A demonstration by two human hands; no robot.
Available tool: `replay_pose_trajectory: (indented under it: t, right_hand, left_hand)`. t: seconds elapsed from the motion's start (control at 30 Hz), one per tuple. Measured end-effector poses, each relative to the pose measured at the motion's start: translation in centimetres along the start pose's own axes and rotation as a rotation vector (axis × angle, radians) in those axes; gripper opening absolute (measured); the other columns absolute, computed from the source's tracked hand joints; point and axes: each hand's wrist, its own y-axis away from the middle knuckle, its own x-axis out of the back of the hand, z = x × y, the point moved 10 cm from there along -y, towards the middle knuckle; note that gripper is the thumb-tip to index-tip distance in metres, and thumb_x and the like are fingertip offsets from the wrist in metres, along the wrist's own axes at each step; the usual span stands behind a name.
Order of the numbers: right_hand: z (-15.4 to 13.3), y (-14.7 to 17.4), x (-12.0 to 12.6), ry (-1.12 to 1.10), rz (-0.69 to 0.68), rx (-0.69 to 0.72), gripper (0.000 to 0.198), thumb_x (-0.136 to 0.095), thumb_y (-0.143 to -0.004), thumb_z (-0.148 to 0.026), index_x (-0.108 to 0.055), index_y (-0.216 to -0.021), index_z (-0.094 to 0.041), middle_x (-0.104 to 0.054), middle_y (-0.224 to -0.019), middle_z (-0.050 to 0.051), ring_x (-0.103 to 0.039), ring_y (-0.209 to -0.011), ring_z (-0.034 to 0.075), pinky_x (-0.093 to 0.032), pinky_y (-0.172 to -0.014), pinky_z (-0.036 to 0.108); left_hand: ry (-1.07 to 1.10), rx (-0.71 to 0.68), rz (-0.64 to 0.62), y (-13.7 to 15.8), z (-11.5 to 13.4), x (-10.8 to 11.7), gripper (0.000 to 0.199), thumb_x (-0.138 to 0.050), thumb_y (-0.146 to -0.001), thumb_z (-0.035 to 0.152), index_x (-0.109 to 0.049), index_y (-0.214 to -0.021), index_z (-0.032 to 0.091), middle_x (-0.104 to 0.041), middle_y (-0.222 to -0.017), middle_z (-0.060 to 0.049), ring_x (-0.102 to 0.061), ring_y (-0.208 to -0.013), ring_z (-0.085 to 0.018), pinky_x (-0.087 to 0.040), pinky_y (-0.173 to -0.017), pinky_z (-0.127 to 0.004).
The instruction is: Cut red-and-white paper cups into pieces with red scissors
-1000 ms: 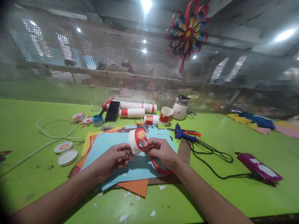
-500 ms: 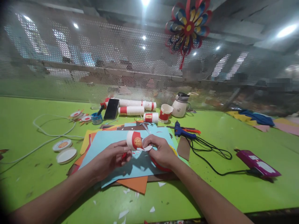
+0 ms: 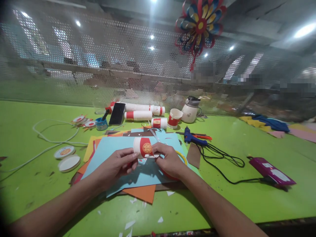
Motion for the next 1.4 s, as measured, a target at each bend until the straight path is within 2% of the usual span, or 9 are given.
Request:
replay_pose_trajectory:
  t: [0.13, 0.23, 0.43, 0.6, 0.77, 0.93, 1.1, 1.4]
  right_hand:
    - [0.0, 0.0, 0.3, -0.022, 0.037, -0.03, 0.008, -0.063, -0.085, -0.023, -0.065, -0.082, -0.015, -0.065, -0.09, 0.002, -0.06, -0.087, 0.017, -0.047, -0.08, 0.037]
    - [0.7, 0.1, 0.3, -0.096, 0.048, -0.093, 0.01, -0.064, -0.086, -0.025, -0.065, -0.087, -0.015, -0.065, -0.088, 0.001, -0.061, -0.084, 0.017, -0.049, -0.077, 0.036]
    - [3.0, 0.5, -0.1, -0.402, 0.028, -0.255, 0.015, -0.059, -0.091, -0.028, -0.062, -0.094, -0.013, -0.063, -0.076, -0.002, -0.061, -0.06, 0.01, -0.052, -0.057, 0.026]
    - [3.6, 0.4, -0.1, -0.635, 0.035, -0.317, 0.013, -0.058, -0.091, -0.026, -0.061, -0.096, -0.014, -0.062, -0.071, -0.004, -0.06, -0.057, 0.01, -0.053, -0.057, 0.026]
    - [3.5, 0.4, -0.5, -0.756, 0.015, -0.346, 0.018, -0.056, -0.093, -0.03, -0.062, -0.093, -0.013, -0.063, -0.072, -0.003, -0.061, -0.059, 0.01, -0.053, -0.058, 0.026]
    - [3.8, 0.3, -0.3, -0.779, 0.034, -0.345, 0.019, -0.056, -0.093, -0.031, -0.062, -0.096, -0.013, -0.065, -0.08, -0.001, -0.063, -0.064, 0.011, -0.054, -0.061, 0.028]
    - [3.9, 0.3, 0.0, -0.761, 0.059, -0.32, 0.017, -0.058, -0.092, -0.029, -0.063, -0.094, -0.013, -0.066, -0.079, -0.001, -0.064, -0.068, 0.013, -0.054, -0.066, 0.031]
    - [3.1, -0.1, 1.1, -0.626, 0.064, -0.244, 0.02, -0.057, -0.092, -0.032, -0.063, -0.097, -0.013, -0.067, -0.089, 0.002, -0.066, -0.076, 0.015, -0.054, -0.072, 0.035]
  left_hand:
    - [0.077, 0.002, 0.004, -0.3, -0.2, 0.3, 0.023, -0.061, -0.082, 0.037, -0.057, -0.079, 0.014, -0.054, -0.061, 0.002, -0.04, -0.047, -0.003, -0.026, -0.045, -0.015]
    - [0.15, -0.036, 0.031, -0.5, 0.2, 0.9, 0.021, -0.058, -0.084, 0.034, -0.056, -0.077, 0.014, -0.053, -0.06, 0.001, -0.038, -0.045, -0.003, -0.022, -0.041, -0.016]
    - [0.139, -0.005, 0.104, -0.7, -0.2, 1.8, 0.022, -0.055, -0.084, 0.029, -0.062, -0.096, 0.012, -0.053, -0.061, 0.0, -0.041, -0.047, -0.005, -0.022, -0.039, -0.016]
    - [0.111, 0.067, 0.078, -0.8, -1.3, 1.3, 0.024, -0.057, -0.082, 0.027, -0.063, -0.099, 0.01, -0.053, -0.061, -0.001, -0.04, -0.046, -0.005, -0.022, -0.039, -0.016]
    - [0.087, 0.079, 0.075, -0.9, -1.4, 1.3, 0.022, -0.058, -0.082, 0.028, -0.063, -0.095, 0.01, -0.052, -0.061, -0.001, -0.039, -0.045, -0.004, -0.022, -0.039, -0.016]
    - [0.056, 0.098, 0.062, -0.9, -1.8, 1.3, 0.025, -0.06, -0.082, 0.033, -0.062, -0.094, 0.012, -0.052, -0.062, 0.0, -0.039, -0.047, -0.004, -0.023, -0.042, -0.015]
    - [-0.007, 0.139, 0.048, -0.6, -2.3, 1.0, 0.028, -0.063, -0.079, 0.037, -0.062, -0.092, 0.012, -0.052, -0.063, 0.001, -0.04, -0.047, -0.003, -0.025, -0.045, -0.015]
    - [-0.071, 0.124, 0.033, -0.6, -2.1, 0.6, 0.027, -0.063, -0.077, 0.035, -0.063, -0.091, 0.012, -0.054, -0.063, -0.001, -0.042, -0.048, -0.005, -0.025, -0.045, -0.017]
